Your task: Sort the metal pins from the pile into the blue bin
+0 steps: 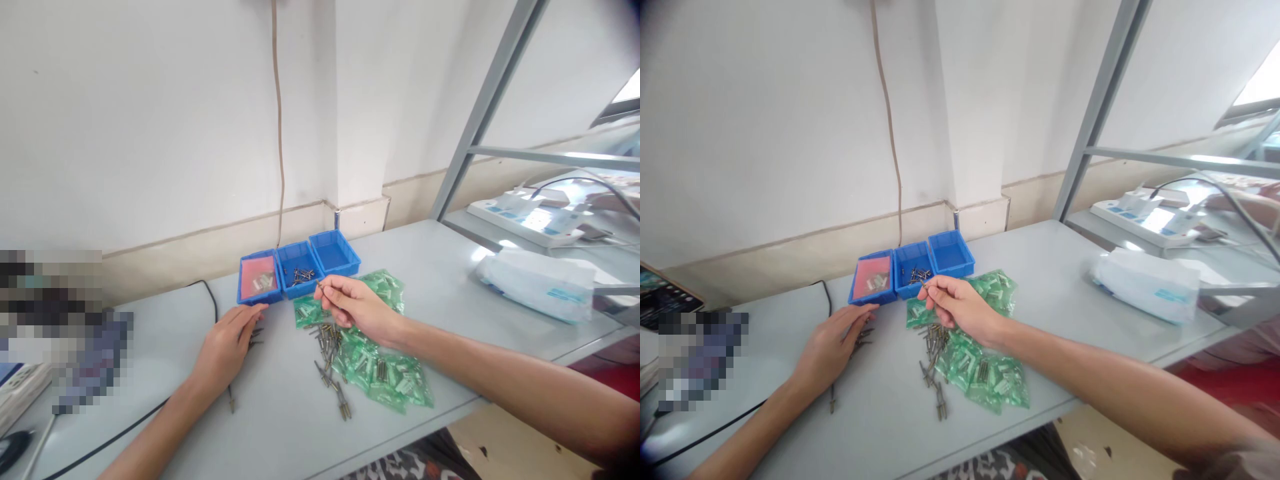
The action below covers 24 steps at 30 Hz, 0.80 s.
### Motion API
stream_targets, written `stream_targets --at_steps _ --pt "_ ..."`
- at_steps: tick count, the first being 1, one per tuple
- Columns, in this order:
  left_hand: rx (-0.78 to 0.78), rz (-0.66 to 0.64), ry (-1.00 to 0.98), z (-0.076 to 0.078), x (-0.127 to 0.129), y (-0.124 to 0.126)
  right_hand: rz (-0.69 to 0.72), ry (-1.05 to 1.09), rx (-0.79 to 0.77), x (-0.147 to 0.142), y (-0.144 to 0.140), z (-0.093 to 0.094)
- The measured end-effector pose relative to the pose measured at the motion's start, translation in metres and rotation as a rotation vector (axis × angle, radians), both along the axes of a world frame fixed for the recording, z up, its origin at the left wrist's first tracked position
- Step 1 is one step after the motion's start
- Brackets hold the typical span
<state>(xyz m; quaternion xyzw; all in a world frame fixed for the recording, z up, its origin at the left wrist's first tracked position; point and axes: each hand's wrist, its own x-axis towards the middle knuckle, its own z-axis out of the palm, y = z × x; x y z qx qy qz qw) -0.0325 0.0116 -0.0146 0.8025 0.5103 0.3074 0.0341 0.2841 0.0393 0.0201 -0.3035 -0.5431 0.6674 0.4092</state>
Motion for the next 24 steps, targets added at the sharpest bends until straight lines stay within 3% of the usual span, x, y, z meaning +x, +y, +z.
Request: stream_targets --at_steps 5,11,16,20,24 --pt "-0.008 0.004 0.011 0.0011 0.0 0.0 -0.057 -0.085 0.065 -0.0002 -0.0007 0.0034" --pt "0.004 -0.008 0.014 0.0 -0.0006 0.0005 -0.199 -0.267 0.368 0.0004 -0.0038 0.002" --pt "0.0 0.005 0.013 -0.0001 -0.0003 0.0001 -0.252 -0.386 0.514 0.0014 -0.0065 0.0006" --pt "0.002 0.004 0.019 0.0007 0.0002 -0.0003 -0.236 -0.399 0.514 0.0011 -0.0073 0.0026" --pt "0.02 0.011 0.024 0.0019 0.0013 -0.0002 -0.199 -0.308 0.382 0.0003 -0.0057 0.0048"
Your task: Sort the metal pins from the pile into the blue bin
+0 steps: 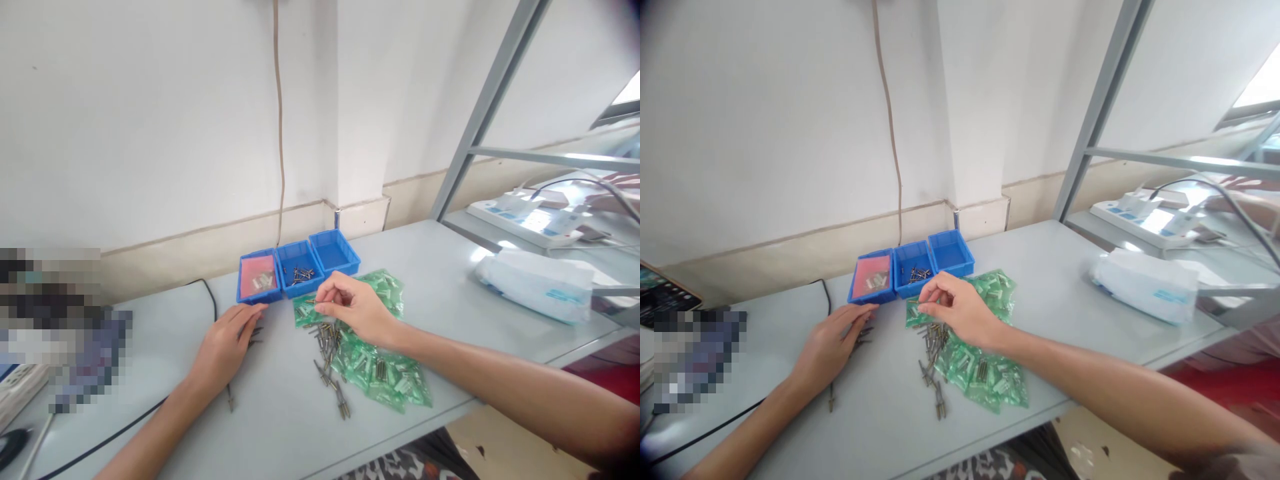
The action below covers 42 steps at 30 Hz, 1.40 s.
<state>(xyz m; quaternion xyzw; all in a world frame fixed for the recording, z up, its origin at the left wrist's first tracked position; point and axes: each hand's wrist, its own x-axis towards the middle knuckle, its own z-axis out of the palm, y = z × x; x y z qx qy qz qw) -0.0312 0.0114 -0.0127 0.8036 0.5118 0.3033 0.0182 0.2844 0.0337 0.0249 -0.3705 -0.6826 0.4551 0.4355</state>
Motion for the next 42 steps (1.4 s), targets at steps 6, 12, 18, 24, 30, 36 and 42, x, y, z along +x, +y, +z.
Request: stream_targets --at_steps 6,12,18,24,30,36,42 --pt "0.008 0.005 0.009 0.001 0.001 -0.001 0.1 0.137 -0.189 0.001 0.004 0.001" --pt "0.049 -0.02 -0.012 0.003 0.0 0.0 0.231 0.311 -0.425 0.003 0.006 -0.003" --pt "0.069 -0.037 -0.012 0.004 0.001 0.0 0.3 0.497 -0.578 0.002 0.008 0.001" --pt "0.048 -0.033 -0.017 0.003 0.001 -0.001 0.287 0.451 -0.54 0.003 0.008 0.003" --pt "0.053 -0.047 -0.022 0.003 0.001 -0.001 0.156 0.32 -0.373 0.004 0.007 0.0" --pt "0.055 -0.052 -0.026 0.007 0.003 -0.003 -0.009 0.149 -0.142 0.004 0.006 0.004" --pt "0.017 0.007 -0.047 0.011 0.005 -0.005 -0.07 0.05 -0.048 0.003 0.002 0.001"
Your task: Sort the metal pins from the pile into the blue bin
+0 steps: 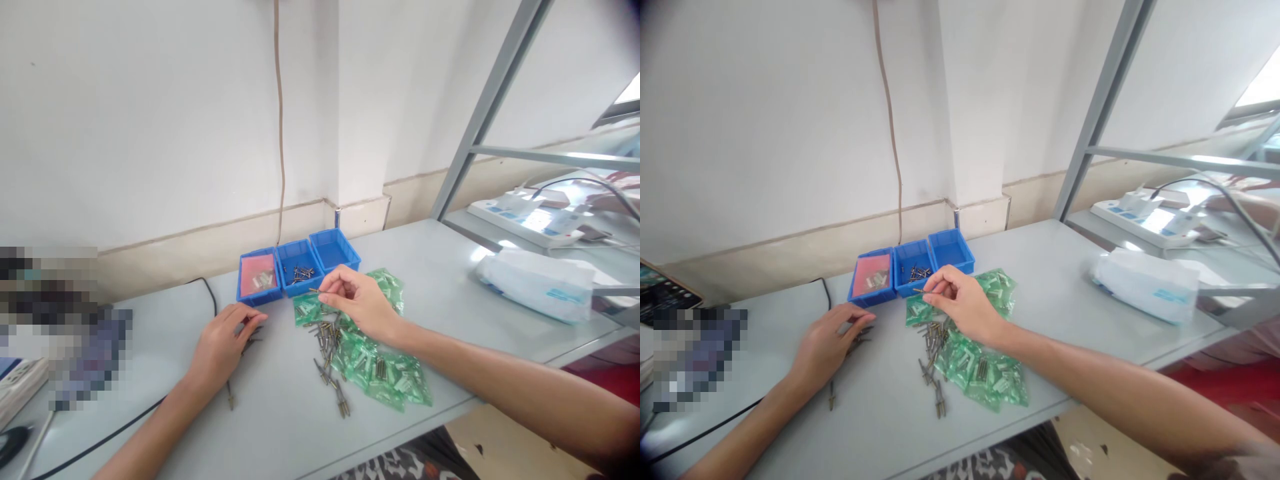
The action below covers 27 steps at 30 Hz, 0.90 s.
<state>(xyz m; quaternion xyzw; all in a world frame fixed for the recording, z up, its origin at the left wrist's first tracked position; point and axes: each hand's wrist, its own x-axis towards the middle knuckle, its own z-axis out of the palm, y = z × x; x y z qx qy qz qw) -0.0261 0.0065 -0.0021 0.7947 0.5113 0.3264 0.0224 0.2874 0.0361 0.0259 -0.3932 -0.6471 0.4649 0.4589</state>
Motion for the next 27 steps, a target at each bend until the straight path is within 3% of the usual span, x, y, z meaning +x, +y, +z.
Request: stream_targets --at_steps 9,27 --pt "-0.059 0.088 0.012 0.0014 0.0005 -0.0028 0.09 0.043 -0.049 -0.0006 0.0002 0.0027" --pt "-0.02 0.068 0.017 0.0036 0.0009 -0.0033 0.272 0.265 -0.249 -0.001 0.0025 -0.0033"
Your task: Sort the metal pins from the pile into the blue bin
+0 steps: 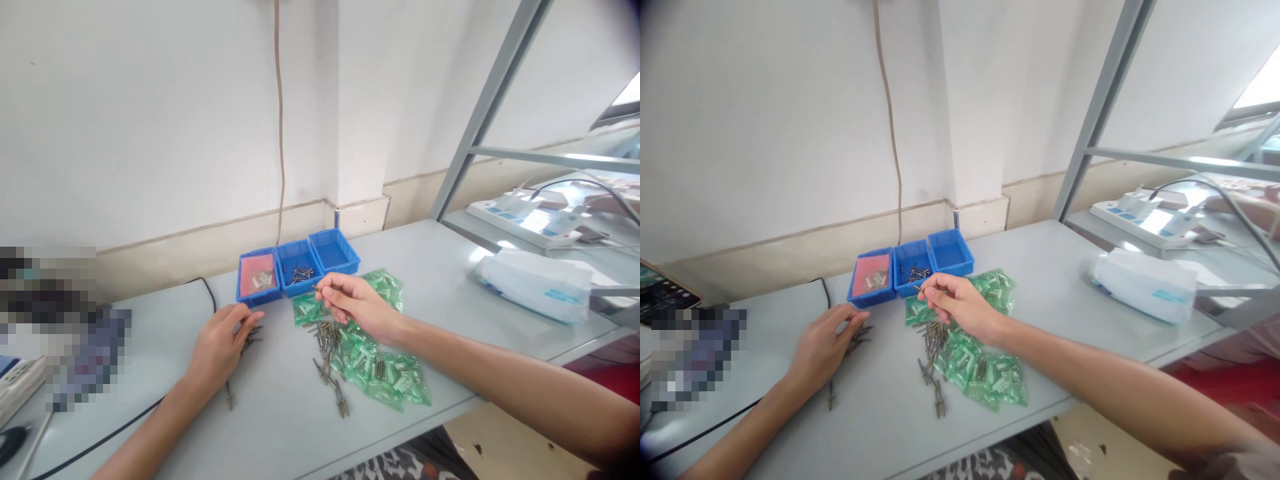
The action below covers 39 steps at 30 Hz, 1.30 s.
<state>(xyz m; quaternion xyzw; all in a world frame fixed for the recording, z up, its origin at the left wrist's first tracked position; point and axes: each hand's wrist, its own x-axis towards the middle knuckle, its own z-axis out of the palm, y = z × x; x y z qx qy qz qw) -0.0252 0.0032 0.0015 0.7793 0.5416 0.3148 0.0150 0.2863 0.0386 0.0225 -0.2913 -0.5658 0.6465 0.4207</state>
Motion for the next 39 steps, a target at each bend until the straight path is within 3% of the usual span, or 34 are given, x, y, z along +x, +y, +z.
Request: stream_targets --at_steps 9,14,21,31,39 --pt "0.009 -0.001 -0.008 0.002 0.0 0.001 0.106 0.185 -0.23 0.002 0.002 0.004" --pt "-0.011 0.008 -0.024 0.002 0.001 0.0 0.107 0.223 -0.25 0.003 0.004 0.004" --pt "-0.042 0.006 -0.028 0.0 0.0 0.001 -0.019 0.049 -0.052 0.001 0.0 0.003" --pt "-0.047 0.019 -0.01 0.002 0.001 0.002 -0.216 -0.284 0.41 -0.002 -0.008 0.002" --pt "0.042 -0.031 0.006 -0.001 -0.001 0.005 -0.228 -0.323 0.482 -0.002 -0.01 0.002"
